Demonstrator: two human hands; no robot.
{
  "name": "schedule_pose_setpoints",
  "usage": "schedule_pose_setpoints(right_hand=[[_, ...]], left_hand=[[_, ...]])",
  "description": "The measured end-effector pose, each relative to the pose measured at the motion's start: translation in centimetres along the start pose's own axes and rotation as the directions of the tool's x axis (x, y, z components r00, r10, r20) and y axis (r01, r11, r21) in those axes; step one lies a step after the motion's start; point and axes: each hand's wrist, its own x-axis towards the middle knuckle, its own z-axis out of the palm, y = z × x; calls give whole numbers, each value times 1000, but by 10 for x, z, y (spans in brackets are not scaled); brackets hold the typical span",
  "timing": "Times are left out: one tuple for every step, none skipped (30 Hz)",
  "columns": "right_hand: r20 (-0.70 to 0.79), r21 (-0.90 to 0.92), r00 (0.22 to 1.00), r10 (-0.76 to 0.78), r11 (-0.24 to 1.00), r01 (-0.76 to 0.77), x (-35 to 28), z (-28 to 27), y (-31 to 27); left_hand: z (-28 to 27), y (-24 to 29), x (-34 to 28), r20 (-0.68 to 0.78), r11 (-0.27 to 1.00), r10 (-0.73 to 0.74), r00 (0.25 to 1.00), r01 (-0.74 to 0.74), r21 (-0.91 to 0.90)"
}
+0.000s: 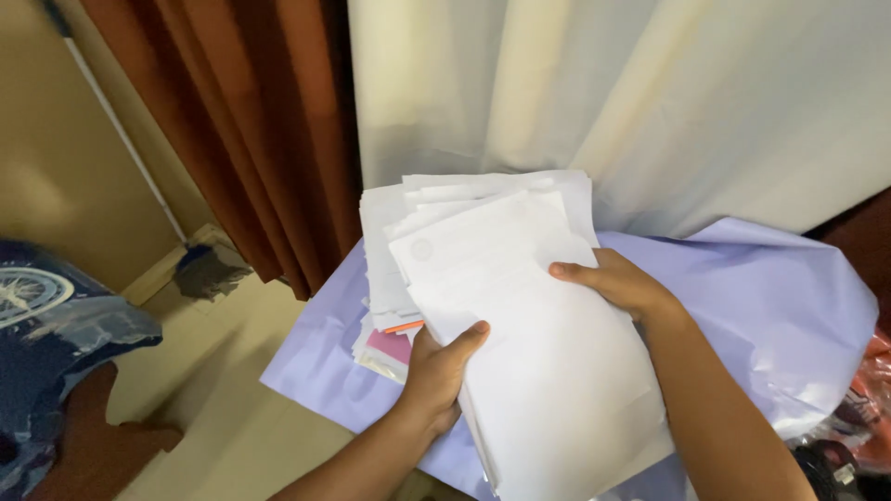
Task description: The person sits on the floor and sorts through a stack of white papers, separating them into different piles. They handle the papers by hand, moving them between stacks and occasionally placing them into a red plastic package.
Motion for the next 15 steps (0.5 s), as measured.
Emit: schedule_pose_setpoints(right_hand=[[7, 47, 1000, -1, 999, 0, -2, 1, 2], [15, 42, 1000, -4, 999, 3, -8, 1, -1], [-8, 69, 1000, -26, 997, 26, -14, 2, -4], [-27, 95, 999, -40, 995, 42, -21, 5, -5], [-14, 91, 999, -37, 995, 38, -31, 6, -7], [-44, 121, 997, -65, 990, 70, -41, 7, -10], [-75, 151, 993, -93, 983, 103, -51, 8, -13], [-72, 145, 993, -94, 984, 103, -57, 5, -10], [-129, 153, 981, -141, 975, 161, -62, 3, -8], [-183, 154, 965, -187, 964, 216, -67, 1, -6], [-175, 144, 966, -189, 966, 215, -79, 0, -4], [-285, 91, 928, -241, 957, 276, -89, 0, -5], [-387, 33, 874, -294, 943, 332, -99, 1, -8], [-347, 18, 885, -309, 942, 336, -100, -7, -2], [-324, 11, 888, -326, 937, 348, -103, -11, 5]], left_hand=[[0, 0, -1, 38, 999, 35, 999, -36, 7], [2, 1, 0, 32, 999, 42, 999, -42, 4], [2, 2, 1, 56, 998, 54, 997, -55, 8], [1, 1, -1, 73, 998, 61, 995, -62, 11], [1, 3, -3, 60, 998, 63, 996, -63, 5], [2, 5, -3, 117, 995, 84, 990, -90, 48], [2, 8, -5, 175, 989, 102, 979, -119, 89], [2, 8, -5, 172, 989, 106, 979, -122, 82], [1, 10, -6, 247, 977, 154, 957, -185, 106], [0, 10, -8, 317, 961, 202, 927, -250, 120], [0, 13, -11, 311, 961, 209, 927, -254, 110], [-1, 17, -16, 378, 956, 233, 896, -283, 83], [-4, 23, -23, 442, 949, 257, 859, -312, 54], [-8, 31, -31, 408, 943, 287, 867, -330, 38], [-14, 39, -40, 487, 925, 302, 819, -375, 59]])
